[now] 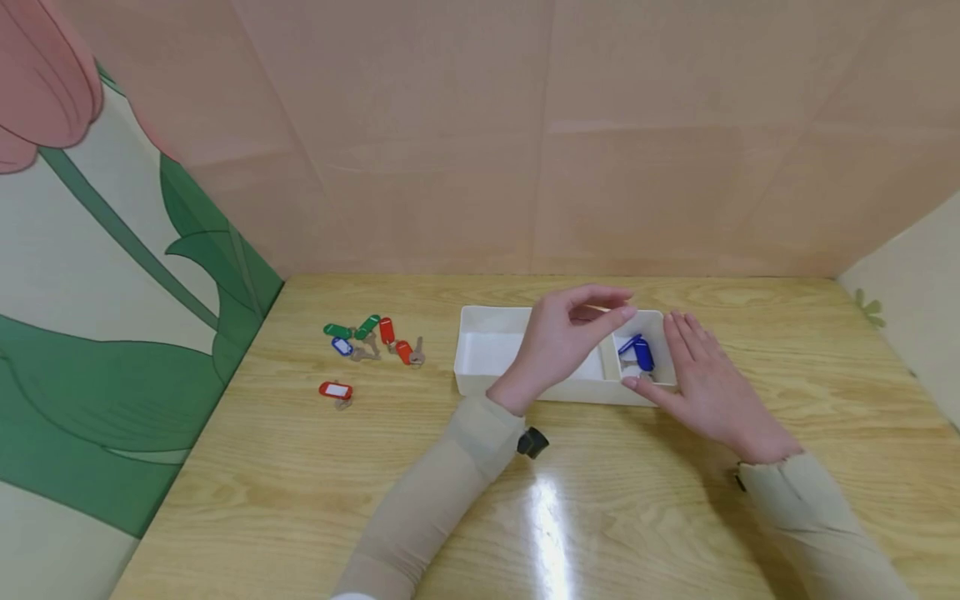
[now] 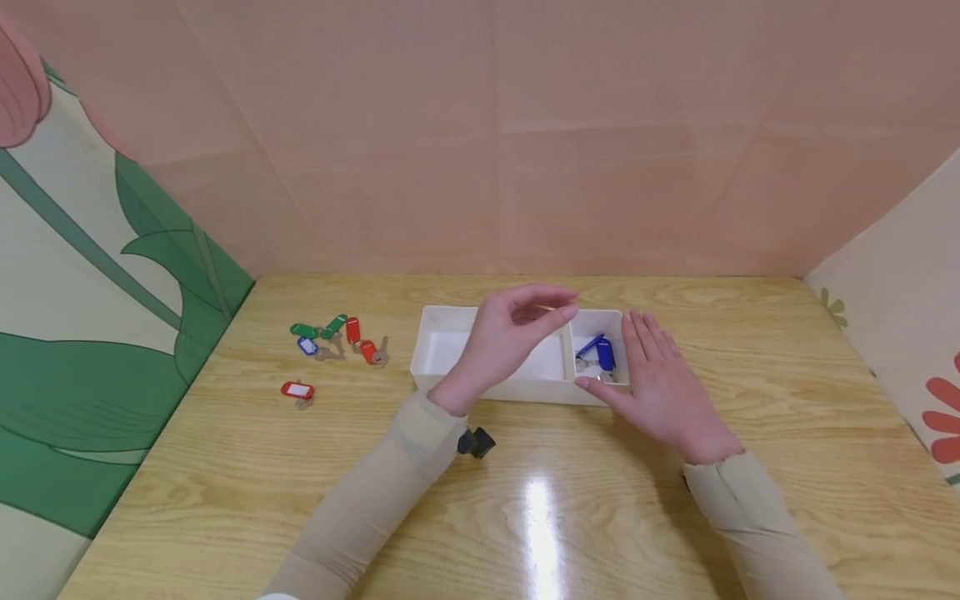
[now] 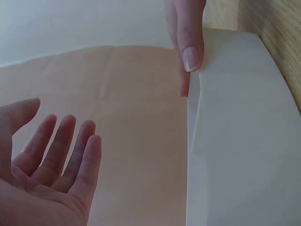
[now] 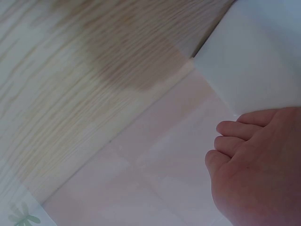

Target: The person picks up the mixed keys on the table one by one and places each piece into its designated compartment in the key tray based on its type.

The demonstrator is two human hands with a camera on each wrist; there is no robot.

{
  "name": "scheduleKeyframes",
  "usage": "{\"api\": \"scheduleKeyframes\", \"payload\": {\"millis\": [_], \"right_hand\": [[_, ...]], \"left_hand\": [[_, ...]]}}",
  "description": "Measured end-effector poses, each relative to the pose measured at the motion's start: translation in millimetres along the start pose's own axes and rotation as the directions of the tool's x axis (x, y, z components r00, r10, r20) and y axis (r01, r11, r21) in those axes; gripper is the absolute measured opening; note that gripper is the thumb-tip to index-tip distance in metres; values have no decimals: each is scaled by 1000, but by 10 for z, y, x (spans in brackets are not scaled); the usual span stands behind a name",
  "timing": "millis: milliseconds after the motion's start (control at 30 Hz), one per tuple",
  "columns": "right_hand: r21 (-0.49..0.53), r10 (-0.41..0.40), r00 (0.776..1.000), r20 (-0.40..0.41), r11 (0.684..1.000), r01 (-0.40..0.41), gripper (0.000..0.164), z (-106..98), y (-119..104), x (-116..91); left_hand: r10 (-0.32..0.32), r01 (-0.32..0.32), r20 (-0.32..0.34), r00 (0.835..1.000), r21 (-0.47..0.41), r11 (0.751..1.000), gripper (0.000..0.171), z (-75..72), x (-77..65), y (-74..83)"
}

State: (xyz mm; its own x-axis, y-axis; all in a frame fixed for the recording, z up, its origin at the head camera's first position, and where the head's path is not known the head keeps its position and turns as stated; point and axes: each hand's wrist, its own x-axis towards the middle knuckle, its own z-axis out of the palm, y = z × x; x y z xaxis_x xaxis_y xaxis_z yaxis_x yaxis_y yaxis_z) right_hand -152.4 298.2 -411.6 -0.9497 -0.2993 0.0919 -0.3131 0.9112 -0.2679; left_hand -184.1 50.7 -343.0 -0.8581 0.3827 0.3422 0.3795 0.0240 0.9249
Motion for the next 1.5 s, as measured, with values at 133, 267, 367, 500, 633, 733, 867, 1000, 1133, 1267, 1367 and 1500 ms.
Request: {"api": "scheduleKeyframes", "payload": {"millis": [133, 267, 367, 500, 633, 733, 867, 1000, 1133, 1267, 1367, 1500], "right_hand": [[4, -3, 1000, -8, 1000, 3, 108, -4, 2, -3], [6, -2, 1000, -11, 1000, 2, 108, 1, 4, -2], [6, -1, 1000, -9, 1000, 1, 108, 3, 3, -1], [7, 1, 1000, -7, 1000, -1, 108, 6, 5, -4], [8, 2, 1000, -10, 1000, -2, 109, 10, 7, -1], [11, 2, 1000, -11, 1000, -1, 109, 10, 8, -2], [11, -5, 1000, -16, 1000, 5, 108, 14, 13, -3], [11, -10, 1000, -21, 1000, 11, 108, 14, 12, -1], [10, -9, 1000, -19, 1000, 9, 108, 12, 8, 0], [5, -9, 1000, -21, 1000, 9, 108, 15, 6, -1], [6, -8, 1000, -22, 1000, 8, 108, 15, 4, -2], [8, -5, 1000, -17, 1000, 5, 108, 14, 3, -2]], "left_hand": [[8, -8, -9, 1000, -4, 1000, 26, -25, -20, 1], [23, -23, -15, 1000, 4, 1000, 26, -49, -37, -10], [28, -27, -17, 999, 4, 1000, 27, -68, -55, -23], [30, -30, -21, 999, -10, 999, 26, -92, -79, -41], [36, -37, -32, 999, -20, 999, 27, -114, -104, -49], [40, -41, -41, 998, -27, 999, 26, -124, -122, -58], [37, -39, -49, 998, -37, 999, 23, -132, -151, -68], [34, -36, -46, 998, -35, 999, 25, -156, -186, -86], [23, -25, -45, 999, -36, 999, 28, -185, -222, -86], [16, -18, -55, 998, -42, 999, 27, -213, -256, -68], [10, -13, -64, 998, -48, 999, 25, -232, -279, -57], [10, -14, -63, 998, -52, 999, 25, -251, -301, -59]]}}
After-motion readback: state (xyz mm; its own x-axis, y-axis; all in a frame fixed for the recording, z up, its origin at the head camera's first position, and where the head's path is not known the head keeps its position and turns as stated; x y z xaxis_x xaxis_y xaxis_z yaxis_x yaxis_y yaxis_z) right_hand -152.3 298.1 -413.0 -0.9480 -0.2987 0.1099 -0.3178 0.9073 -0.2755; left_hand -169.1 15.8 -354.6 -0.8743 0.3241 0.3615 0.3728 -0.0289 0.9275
